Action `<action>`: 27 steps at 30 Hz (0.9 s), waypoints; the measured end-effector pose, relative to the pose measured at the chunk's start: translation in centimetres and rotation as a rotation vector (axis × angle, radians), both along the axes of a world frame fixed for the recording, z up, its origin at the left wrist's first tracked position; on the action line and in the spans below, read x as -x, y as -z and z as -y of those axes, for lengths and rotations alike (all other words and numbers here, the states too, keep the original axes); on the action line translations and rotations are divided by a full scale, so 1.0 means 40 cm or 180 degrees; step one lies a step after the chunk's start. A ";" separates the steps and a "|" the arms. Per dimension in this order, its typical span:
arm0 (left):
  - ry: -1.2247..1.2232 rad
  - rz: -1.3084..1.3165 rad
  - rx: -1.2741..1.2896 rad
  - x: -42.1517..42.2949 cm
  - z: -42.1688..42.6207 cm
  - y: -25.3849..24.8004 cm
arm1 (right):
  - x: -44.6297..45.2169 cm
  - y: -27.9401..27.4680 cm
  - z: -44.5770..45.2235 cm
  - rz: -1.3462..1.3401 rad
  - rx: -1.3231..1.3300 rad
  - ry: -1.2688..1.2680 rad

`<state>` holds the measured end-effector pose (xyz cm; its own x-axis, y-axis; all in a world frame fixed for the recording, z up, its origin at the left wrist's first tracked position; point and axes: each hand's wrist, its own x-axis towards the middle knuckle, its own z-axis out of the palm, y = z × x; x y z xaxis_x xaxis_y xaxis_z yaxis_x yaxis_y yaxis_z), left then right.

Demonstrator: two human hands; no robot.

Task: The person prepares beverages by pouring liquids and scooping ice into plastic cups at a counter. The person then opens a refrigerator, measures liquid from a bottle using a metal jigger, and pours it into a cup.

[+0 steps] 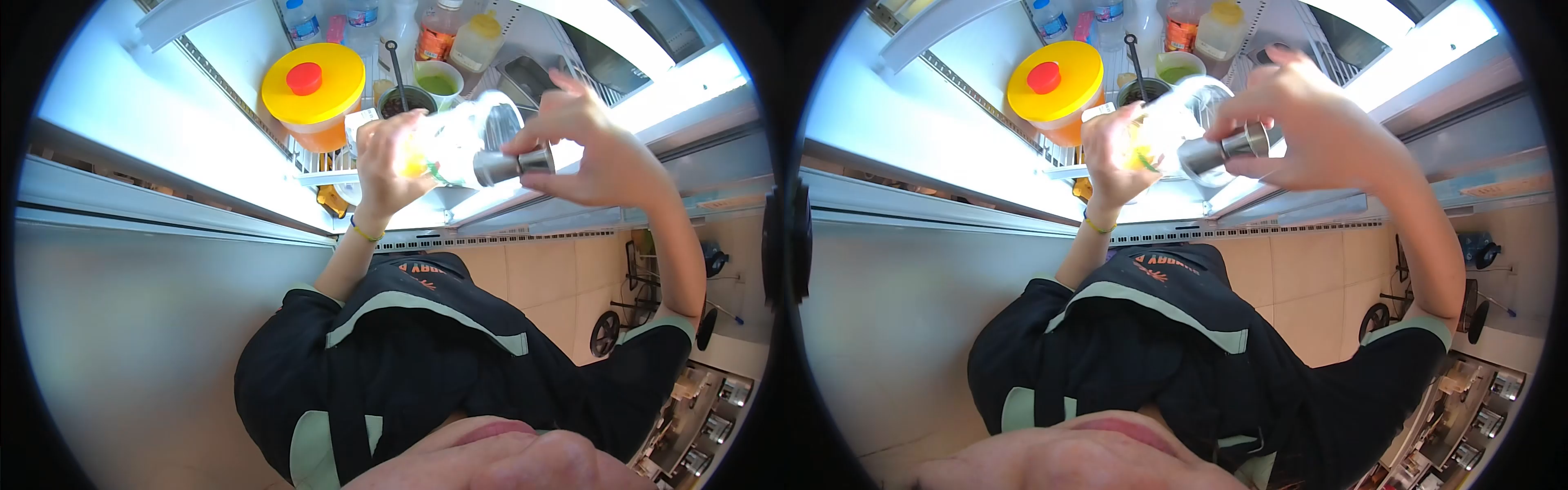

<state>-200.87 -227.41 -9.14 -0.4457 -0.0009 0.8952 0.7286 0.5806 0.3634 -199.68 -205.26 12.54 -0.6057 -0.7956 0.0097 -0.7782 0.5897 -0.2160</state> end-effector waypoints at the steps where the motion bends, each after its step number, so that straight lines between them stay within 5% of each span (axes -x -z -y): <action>1: 0.0029 0.0095 -0.0052 -0.001 0.005 -0.001 | 0.012 0.008 0.002 -0.0333 0.0288 -0.0050; 5: 0.0044 0.0218 -0.0122 -0.007 0.007 -0.001 | 0.023 0.032 -0.003 -0.0046 0.0123 -0.0100; 7: 0.0073 0.0094 0.0082 -0.001 0.015 0.003 | 0.050 0.059 -0.001 -0.0698 0.0987 -0.0233; 10: -0.0006 0.0240 -0.0017 -0.002 0.025 0.009 | 0.029 0.042 0.010 -0.0109 0.0322 -0.0138; 13: -0.0026 0.0374 -0.0099 -0.007 0.028 0.006 | 0.048 0.050 0.008 -0.1002 0.0480 0.0075; 17: -0.0253 0.0091 0.0410 0.005 0.041 0.022 | 0.024 0.077 0.012 0.0119 -0.0382 0.0593; 20: -0.0196 0.0458 -0.0162 0.003 0.030 0.034 | 0.050 0.137 -0.020 -0.0282 0.0156 0.0240; 23: -0.0137 0.0551 -0.0565 0.005 0.038 0.043 | 0.009 0.174 -0.016 -0.0640 0.0968 0.0766; 27: 0.0312 0.0868 -0.1539 0.025 0.025 0.102 | 0.031 0.309 -0.007 0.1422 0.2919 0.1711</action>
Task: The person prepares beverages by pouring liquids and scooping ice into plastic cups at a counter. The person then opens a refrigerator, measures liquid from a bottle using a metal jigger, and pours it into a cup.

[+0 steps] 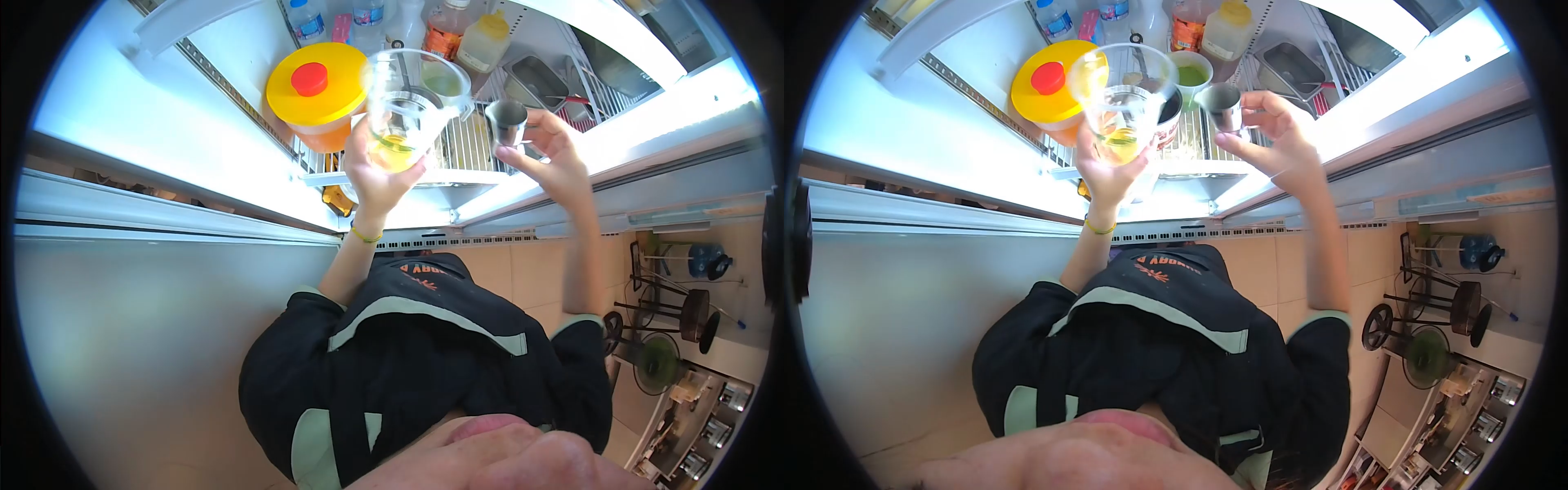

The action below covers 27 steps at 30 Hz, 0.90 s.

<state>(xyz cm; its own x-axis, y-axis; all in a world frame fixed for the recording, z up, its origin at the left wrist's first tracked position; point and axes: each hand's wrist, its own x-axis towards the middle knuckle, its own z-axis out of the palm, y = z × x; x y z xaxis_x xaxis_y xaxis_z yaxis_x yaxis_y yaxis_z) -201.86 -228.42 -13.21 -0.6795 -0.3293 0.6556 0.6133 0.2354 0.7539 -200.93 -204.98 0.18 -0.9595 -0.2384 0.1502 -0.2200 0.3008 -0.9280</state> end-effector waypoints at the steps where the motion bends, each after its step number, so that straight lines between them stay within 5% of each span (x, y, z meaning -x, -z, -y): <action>1: 0.0284 0.0042 -0.0376 -0.007 -0.003 -0.008 | 0.017 0.067 0.001 0.0098 0.0511 0.0044; 2: 0.0568 0.0079 -0.0752 -0.017 -0.006 -0.028 | 0.042 0.146 0.004 0.0190 0.1023 0.0090; 6: 0.0766 -0.0007 -0.0805 -0.032 0.007 -0.056 | 0.082 0.406 0.040 -0.0361 -0.0618 0.1136; 8: 0.0644 0.0015 -0.0840 -0.036 0.011 -0.051 | 0.094 0.505 0.047 -0.0121 -0.0660 0.1218; 13: 0.0370 -0.0283 -0.0524 -0.046 0.037 -0.048 | 0.122 0.578 0.041 -0.0165 -0.0867 0.1181; 17: 0.0378 -0.0295 -0.0444 -0.052 0.052 -0.064 | 0.121 0.542 0.035 0.0023 -0.1012 0.1031; 22: 0.0580 -0.0144 -0.0990 -0.048 0.101 -0.038 | 0.115 0.380 0.014 -0.1082 -0.0642 0.1513; 25: 0.0358 -0.0233 -0.0652 -0.055 0.127 -0.059 | 0.174 0.139 0.158 -0.1835 -0.0649 0.0542; 27: -0.0132 -0.0435 -0.0047 -0.053 0.136 -0.104 | 0.266 0.116 0.314 -0.2401 -0.0681 -0.0262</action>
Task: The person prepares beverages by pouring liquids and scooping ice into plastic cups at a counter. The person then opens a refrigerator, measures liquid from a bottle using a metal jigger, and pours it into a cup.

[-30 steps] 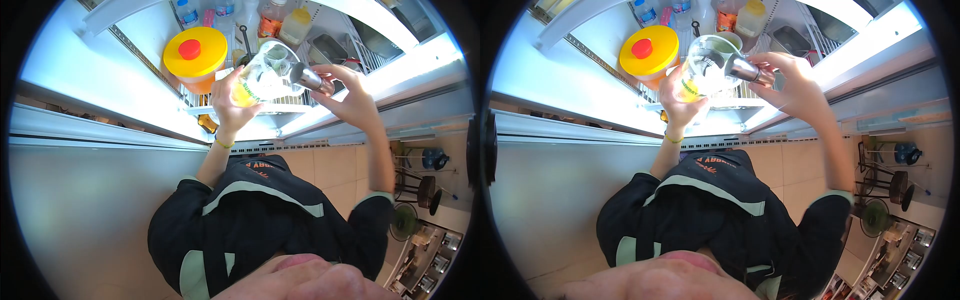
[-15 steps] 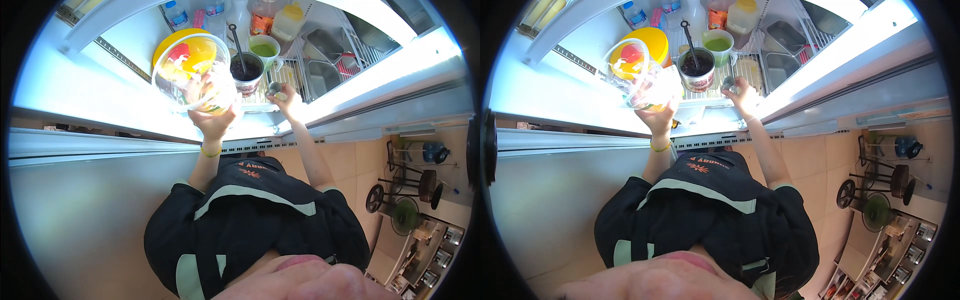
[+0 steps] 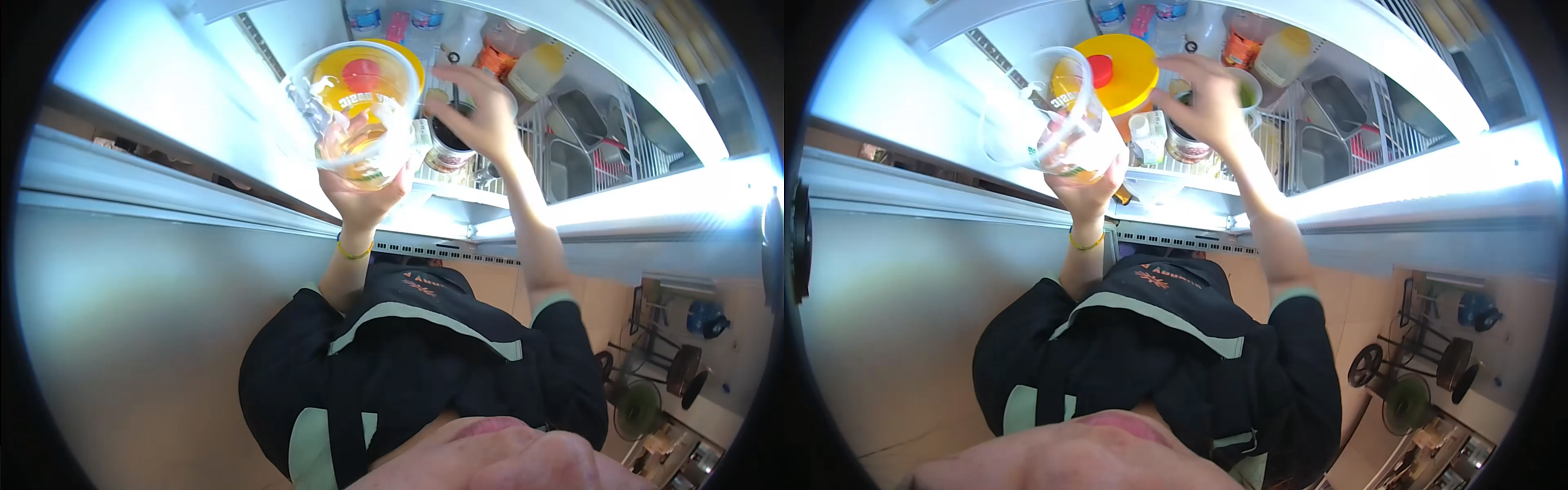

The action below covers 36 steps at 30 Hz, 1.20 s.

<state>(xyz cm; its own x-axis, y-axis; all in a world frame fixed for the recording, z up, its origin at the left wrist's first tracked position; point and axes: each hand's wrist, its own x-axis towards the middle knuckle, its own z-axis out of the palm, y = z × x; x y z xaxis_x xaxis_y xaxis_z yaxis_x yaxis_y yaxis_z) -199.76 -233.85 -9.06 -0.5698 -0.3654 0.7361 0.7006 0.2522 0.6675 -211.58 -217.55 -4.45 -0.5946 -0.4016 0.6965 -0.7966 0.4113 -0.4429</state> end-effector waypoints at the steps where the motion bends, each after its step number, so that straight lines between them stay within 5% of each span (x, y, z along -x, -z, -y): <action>1: -0.0412 -0.0139 0.0444 0.002 0.007 -0.018 | 0.049 0.017 0.066 -0.0295 -0.0221 -0.0317; 4: -0.0574 0.0175 0.0377 -0.009 0.031 0.039 | 0.109 0.038 0.186 -0.0528 -0.1209 -0.0013; 7: -0.0393 0.0529 0.0393 -0.006 0.054 0.098 | 0.162 0.046 0.242 0.0175 -0.1167 -0.0601; 11: 0.0242 0.1191 -0.0894 0.001 0.034 0.151 | 0.145 0.000 0.243 0.0668 -0.1190 -0.0522; 13: -0.0032 0.0882 -0.0309 0.000 0.043 0.119 | 0.180 -0.067 0.193 0.0548 -0.0452 -0.0593; 18: 0.1461 0.1381 -0.2192 -0.027 0.026 0.051 | 0.292 -0.186 0.023 0.0416 0.0643 -0.0085; 21: 0.0093 0.0488 0.0180 0.019 0.035 0.130 | 0.352 -0.160 -0.012 0.0556 0.0532 0.0370; 25: -0.0498 0.0286 0.0607 0.034 0.035 0.079 | 0.397 -0.134 -0.027 0.0581 0.0428 0.0576; 30: 0.0290 0.0221 -0.0148 0.037 0.015 -0.020 | 0.419 -0.125 -0.030 0.0604 0.0360 0.0687; 36: 0.1791 0.1332 -0.1105 0.016 0.021 -0.055 | 0.425 -0.111 -0.022 0.0557 0.0361 0.0778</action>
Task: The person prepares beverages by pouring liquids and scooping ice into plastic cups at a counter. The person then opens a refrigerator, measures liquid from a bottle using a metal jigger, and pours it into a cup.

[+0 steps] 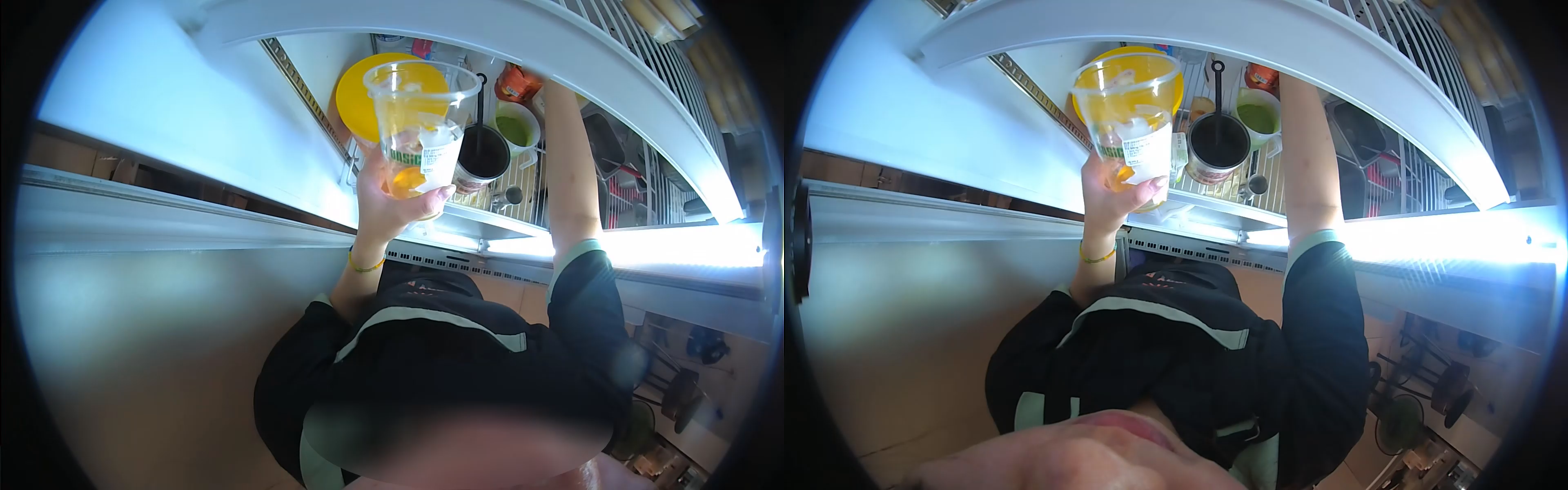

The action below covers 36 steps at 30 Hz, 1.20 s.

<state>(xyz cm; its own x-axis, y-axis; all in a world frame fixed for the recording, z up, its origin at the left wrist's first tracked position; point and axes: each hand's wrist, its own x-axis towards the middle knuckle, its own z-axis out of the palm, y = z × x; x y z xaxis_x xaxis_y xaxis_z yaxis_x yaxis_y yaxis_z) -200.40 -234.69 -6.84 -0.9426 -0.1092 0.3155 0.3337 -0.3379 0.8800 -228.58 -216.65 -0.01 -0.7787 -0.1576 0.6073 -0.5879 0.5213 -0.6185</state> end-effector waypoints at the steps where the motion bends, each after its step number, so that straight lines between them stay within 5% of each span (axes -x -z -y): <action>1: 0.0261 0.0083 -0.0111 -0.002 -0.001 -0.016 | 0.001 0.002 0.001 -0.0007 -0.0017 0.0019; 12: 0.0376 0.0263 -0.0028 -0.005 -0.027 -0.034 | -0.033 0.022 -0.005 -0.0419 0.0161 0.0304; 17: 0.0498 0.0266 0.0069 0.003 -0.040 -0.043 | -0.426 0.091 -0.111 -0.1891 0.0582 0.0623; 20: 0.0504 0.0193 0.0047 0.014 -0.066 -0.053 | -0.698 0.187 -0.229 -0.3415 -0.0014 0.1937; 23: 0.0804 0.0168 -0.0014 0.019 -0.101 -0.076 | -0.866 0.222 -0.372 -0.2230 -0.0382 0.3074; 25: 0.1092 0.0370 -0.0005 0.017 -0.130 -0.063 | -0.952 0.265 -0.436 -0.0202 -0.0260 0.3674; 27: 0.1219 0.0429 0.0074 -0.003 -0.168 -0.053 | -0.936 0.407 -0.521 0.0302 0.2158 0.2079; 29: 0.1179 0.0513 0.0144 -0.044 -0.202 -0.048 | -0.931 0.435 -0.497 -0.0058 0.2325 0.1987; 31: 0.1105 0.0523 0.0384 -0.086 -0.223 -0.030 | -0.973 0.403 -0.531 0.1252 0.1176 0.2667; 36: 0.0811 0.0418 0.0393 -0.246 -0.301 -0.044 | -1.055 0.448 -0.606 0.1383 0.1187 0.2192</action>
<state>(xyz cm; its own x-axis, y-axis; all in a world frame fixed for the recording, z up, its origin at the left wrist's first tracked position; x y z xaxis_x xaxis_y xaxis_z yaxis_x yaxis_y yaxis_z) -190.57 -222.64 -5.09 -0.9683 0.1674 0.1853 0.1326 -0.2840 0.9496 -186.37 -192.40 -17.93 -0.8009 0.5784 0.1552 0.1066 0.3928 -0.9134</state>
